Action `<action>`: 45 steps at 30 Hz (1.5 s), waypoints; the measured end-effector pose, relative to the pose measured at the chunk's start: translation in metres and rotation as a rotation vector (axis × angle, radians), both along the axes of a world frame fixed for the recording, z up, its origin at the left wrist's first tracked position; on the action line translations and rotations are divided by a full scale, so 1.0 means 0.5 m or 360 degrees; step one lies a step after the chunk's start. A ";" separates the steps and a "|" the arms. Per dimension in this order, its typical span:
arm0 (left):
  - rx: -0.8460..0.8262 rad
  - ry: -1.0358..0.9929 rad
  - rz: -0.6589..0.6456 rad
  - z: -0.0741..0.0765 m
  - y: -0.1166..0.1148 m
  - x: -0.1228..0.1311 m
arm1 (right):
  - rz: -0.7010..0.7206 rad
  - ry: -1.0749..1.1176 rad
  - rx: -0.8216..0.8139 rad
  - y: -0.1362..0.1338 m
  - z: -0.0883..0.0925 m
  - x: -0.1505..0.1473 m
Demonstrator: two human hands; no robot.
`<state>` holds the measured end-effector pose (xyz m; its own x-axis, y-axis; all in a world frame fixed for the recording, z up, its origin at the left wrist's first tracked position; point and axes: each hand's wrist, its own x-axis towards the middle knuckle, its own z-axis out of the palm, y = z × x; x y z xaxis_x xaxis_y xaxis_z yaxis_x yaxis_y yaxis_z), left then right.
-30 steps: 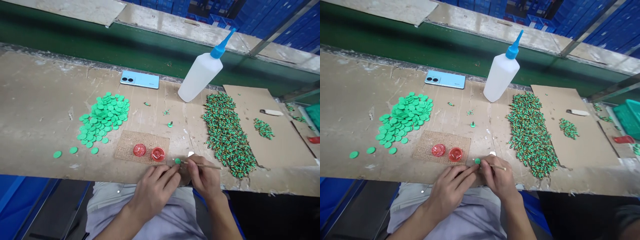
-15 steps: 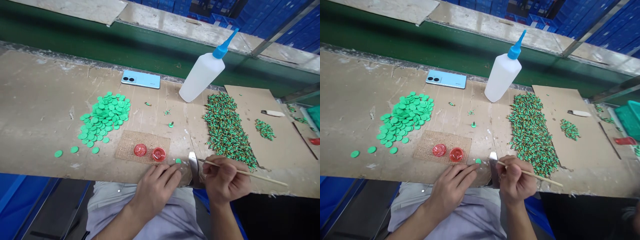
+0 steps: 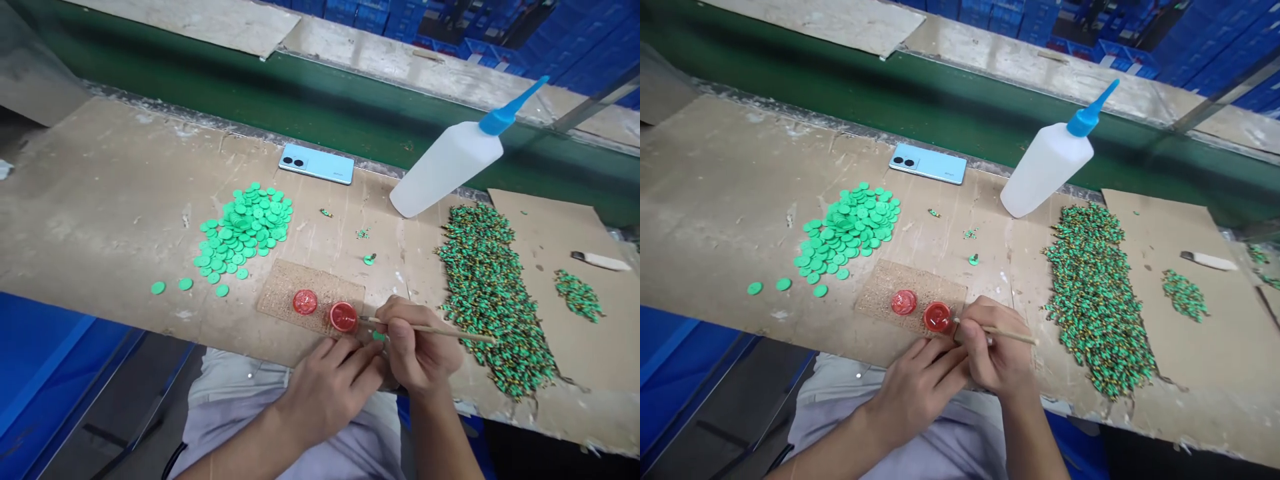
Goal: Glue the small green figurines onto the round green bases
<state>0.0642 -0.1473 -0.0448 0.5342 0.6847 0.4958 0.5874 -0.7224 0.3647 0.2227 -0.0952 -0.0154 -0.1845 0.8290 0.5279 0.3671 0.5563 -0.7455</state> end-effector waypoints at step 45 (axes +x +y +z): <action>0.0100 -0.0148 0.0072 -0.011 0.000 0.005 | 0.0089 -0.0154 0.0019 0.024 0.008 -0.020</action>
